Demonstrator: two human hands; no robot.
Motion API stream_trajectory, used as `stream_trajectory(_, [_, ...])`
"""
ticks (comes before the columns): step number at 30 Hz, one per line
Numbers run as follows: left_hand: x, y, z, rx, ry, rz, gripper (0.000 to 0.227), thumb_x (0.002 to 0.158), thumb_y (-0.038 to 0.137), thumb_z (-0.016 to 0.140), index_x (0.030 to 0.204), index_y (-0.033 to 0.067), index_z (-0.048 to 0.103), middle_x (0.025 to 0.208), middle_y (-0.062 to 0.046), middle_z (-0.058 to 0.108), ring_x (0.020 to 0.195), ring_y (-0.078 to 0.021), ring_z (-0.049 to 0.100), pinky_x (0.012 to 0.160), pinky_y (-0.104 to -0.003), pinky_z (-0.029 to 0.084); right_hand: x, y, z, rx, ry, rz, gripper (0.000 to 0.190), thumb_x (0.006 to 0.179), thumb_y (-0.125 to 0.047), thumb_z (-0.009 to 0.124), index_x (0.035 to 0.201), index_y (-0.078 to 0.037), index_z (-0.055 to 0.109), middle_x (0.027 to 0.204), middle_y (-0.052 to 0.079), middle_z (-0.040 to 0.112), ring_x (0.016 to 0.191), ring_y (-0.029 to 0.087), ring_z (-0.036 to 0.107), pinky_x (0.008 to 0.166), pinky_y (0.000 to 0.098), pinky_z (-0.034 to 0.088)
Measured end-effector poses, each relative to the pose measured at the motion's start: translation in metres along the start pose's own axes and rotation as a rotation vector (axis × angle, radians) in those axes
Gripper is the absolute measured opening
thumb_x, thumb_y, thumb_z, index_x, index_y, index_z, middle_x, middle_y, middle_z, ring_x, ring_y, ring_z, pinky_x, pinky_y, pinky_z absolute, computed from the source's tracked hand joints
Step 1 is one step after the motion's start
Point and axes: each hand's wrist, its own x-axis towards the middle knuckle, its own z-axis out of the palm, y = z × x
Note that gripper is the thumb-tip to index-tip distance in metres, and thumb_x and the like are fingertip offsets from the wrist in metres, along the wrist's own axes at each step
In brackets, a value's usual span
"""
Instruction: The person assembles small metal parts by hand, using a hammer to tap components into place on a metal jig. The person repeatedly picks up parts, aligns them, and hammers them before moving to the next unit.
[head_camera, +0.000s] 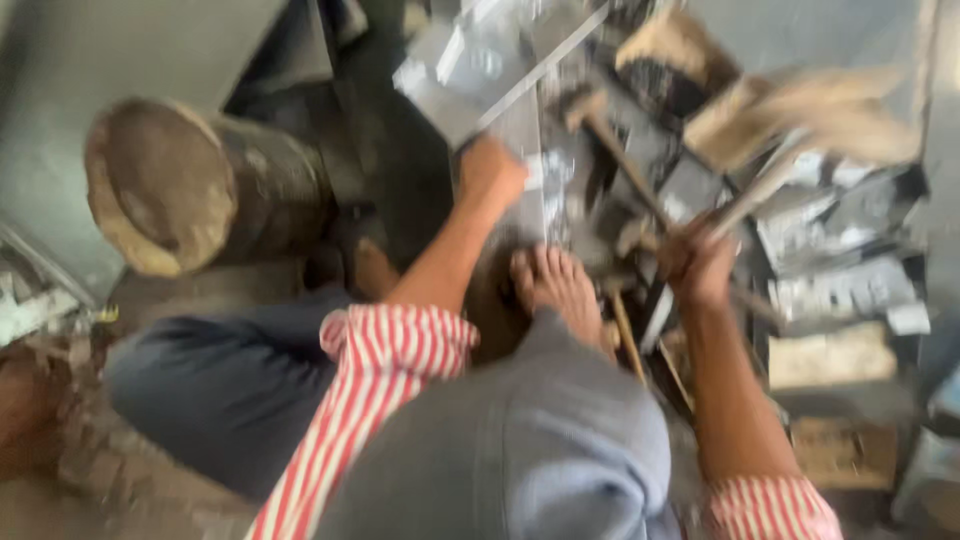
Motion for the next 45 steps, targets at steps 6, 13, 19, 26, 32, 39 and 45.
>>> stream_trajectory(6, [-0.001,0.022,-0.022,-0.093,-0.086,-0.165,0.042,0.072,0.026,0.083,0.098,-0.0037,0.069,0.103,-0.032,0.071,0.103,-0.0469,0.068,0.090,-0.048,0.056,0.012,0.023,-0.001,0.055,-0.110,0.177,0.020,0.104,-0.009,0.054,0.085,-0.004,0.059,0.068,0.006,0.052,0.058,0.019,0.047,0.053,0.0355,0.035])
stream_trajectory(13, [-0.010,0.048,-0.043,-0.111,-0.163,-0.272,0.041,0.070,0.022,0.085,0.100,-0.0026,0.072,0.106,-0.032,0.069,0.105,-0.0459,0.068,0.091,-0.047,0.056,0.012,0.047,0.024,0.473,-0.295,-0.005,0.007,0.102,0.004,0.060,0.096,0.001,0.064,0.081,0.008,0.064,0.066,0.018,0.060,0.056,0.0332,0.048])
stream_trajectory(19, [-0.006,0.044,-0.045,-0.121,-0.186,-0.220,0.041,0.071,0.021,0.085,0.102,-0.0024,0.075,0.105,-0.030,0.072,0.104,-0.0428,0.071,0.090,-0.045,0.058,-0.027,0.107,0.019,-0.568,-0.187,0.219,0.031,0.089,-0.011,0.069,0.113,0.008,0.067,0.102,0.012,0.073,0.088,0.012,0.064,0.074,0.0298,0.055])
stream_trajectory(26, [-0.030,0.047,-0.053,-0.388,-0.107,0.208,0.027,0.077,0.017,0.083,0.098,0.0033,0.073,0.096,-0.018,0.077,0.092,-0.0385,0.075,0.082,-0.043,0.058,-0.057,0.126,-0.020,-0.888,0.095,0.304,0.033,0.093,-0.019,0.067,0.109,0.010,0.071,0.091,0.025,0.078,0.087,0.024,0.070,0.076,0.0421,0.056])
stream_trajectory(32, [-0.075,0.001,-0.082,0.041,0.190,0.592,0.013,0.081,0.006,0.073,0.094,0.0083,0.072,0.101,-0.013,0.068,0.099,-0.0340,0.065,0.086,-0.044,0.053,-0.050,0.113,0.070,-1.692,-0.115,-0.269,0.042,0.090,-0.025,0.069,0.120,0.003,0.065,0.110,0.027,0.073,0.103,0.039,0.072,0.088,0.0468,0.055])
stream_trajectory(39, [-0.071,-0.014,-0.082,-0.224,0.176,0.526,0.016,0.093,0.021,0.076,0.093,0.0066,0.070,0.091,-0.013,0.068,0.087,-0.0325,0.066,0.078,-0.041,0.055,-0.026,-0.019,0.139,-1.207,0.080,-0.251,0.030,0.092,-0.016,0.069,0.117,0.000,0.067,0.103,0.019,0.075,0.088,0.031,0.076,0.077,0.0390,0.059])
stream_trajectory(45, [-0.036,-0.012,-0.106,-0.305,0.586,0.486,0.022,0.098,0.016,0.071,0.116,0.0052,0.064,0.113,-0.015,0.069,0.106,-0.0330,0.065,0.092,-0.043,0.055,0.022,-0.055,0.202,-1.304,-0.067,-0.444,0.022,0.092,-0.011,0.072,0.112,-0.003,0.070,0.096,0.015,0.072,0.078,0.029,0.073,0.069,0.0388,0.058])
